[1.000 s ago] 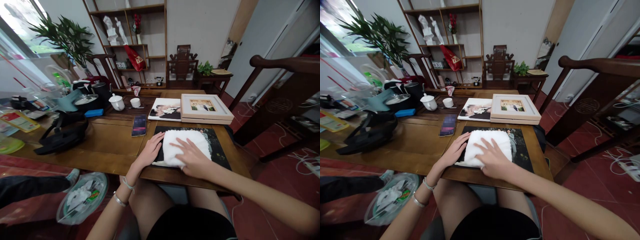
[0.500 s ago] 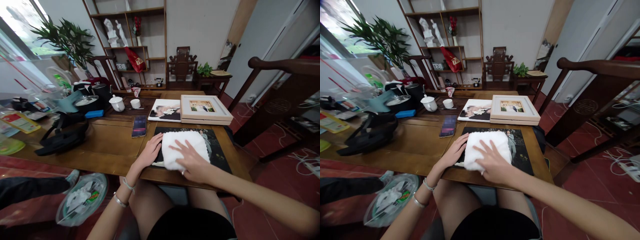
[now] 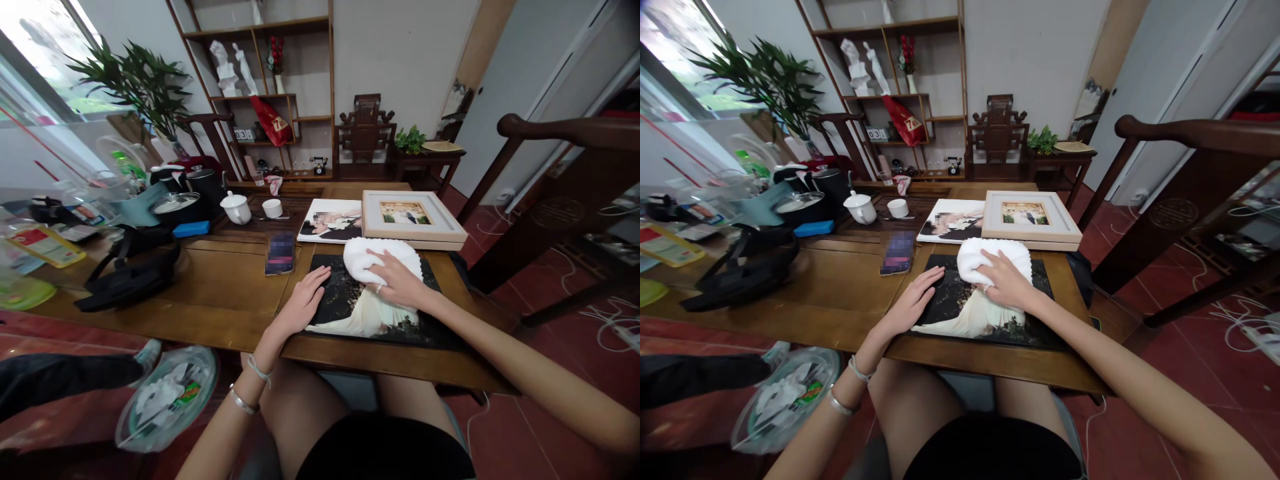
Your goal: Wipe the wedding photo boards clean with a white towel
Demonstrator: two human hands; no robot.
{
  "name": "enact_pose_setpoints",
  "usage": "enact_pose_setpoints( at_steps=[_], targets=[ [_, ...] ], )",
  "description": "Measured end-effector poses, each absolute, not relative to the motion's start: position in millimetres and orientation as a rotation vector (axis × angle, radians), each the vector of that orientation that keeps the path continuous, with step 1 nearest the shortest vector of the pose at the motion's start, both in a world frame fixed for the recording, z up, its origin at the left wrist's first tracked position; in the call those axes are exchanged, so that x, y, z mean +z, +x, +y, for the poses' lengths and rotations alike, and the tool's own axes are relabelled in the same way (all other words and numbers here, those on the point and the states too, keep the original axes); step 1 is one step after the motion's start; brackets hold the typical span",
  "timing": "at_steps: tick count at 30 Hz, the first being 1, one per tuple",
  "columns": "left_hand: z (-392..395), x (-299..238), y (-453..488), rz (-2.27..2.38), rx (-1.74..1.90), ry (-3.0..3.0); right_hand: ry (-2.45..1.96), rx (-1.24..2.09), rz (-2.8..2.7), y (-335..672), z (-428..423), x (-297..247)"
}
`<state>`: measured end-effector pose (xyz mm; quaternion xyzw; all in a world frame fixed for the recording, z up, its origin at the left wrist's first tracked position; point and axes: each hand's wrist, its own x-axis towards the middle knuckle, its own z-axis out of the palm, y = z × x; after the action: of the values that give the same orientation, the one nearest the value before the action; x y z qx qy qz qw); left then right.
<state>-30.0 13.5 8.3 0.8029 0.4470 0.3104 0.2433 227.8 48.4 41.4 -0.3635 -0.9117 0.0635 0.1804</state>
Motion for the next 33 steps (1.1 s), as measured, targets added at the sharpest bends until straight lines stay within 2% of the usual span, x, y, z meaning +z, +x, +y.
enact_pose_setpoints(
  at_steps=[11,23,28,33],
  targets=[
    [13,9,-29,1.226,0.85,2.194,-0.745,0.309,-2.79,211,-54,46],
    [13,8,-31,1.206,0.856,2.204,-1.101,0.172,-2.536,261,49,40],
    [14,7,-30,1.219,0.852,2.202,-1.038,0.172,-2.578,251,13,39],
    [14,8,-30,1.223,0.862,2.199,-0.76,0.332,-2.751,230,-42,47]
  ],
)
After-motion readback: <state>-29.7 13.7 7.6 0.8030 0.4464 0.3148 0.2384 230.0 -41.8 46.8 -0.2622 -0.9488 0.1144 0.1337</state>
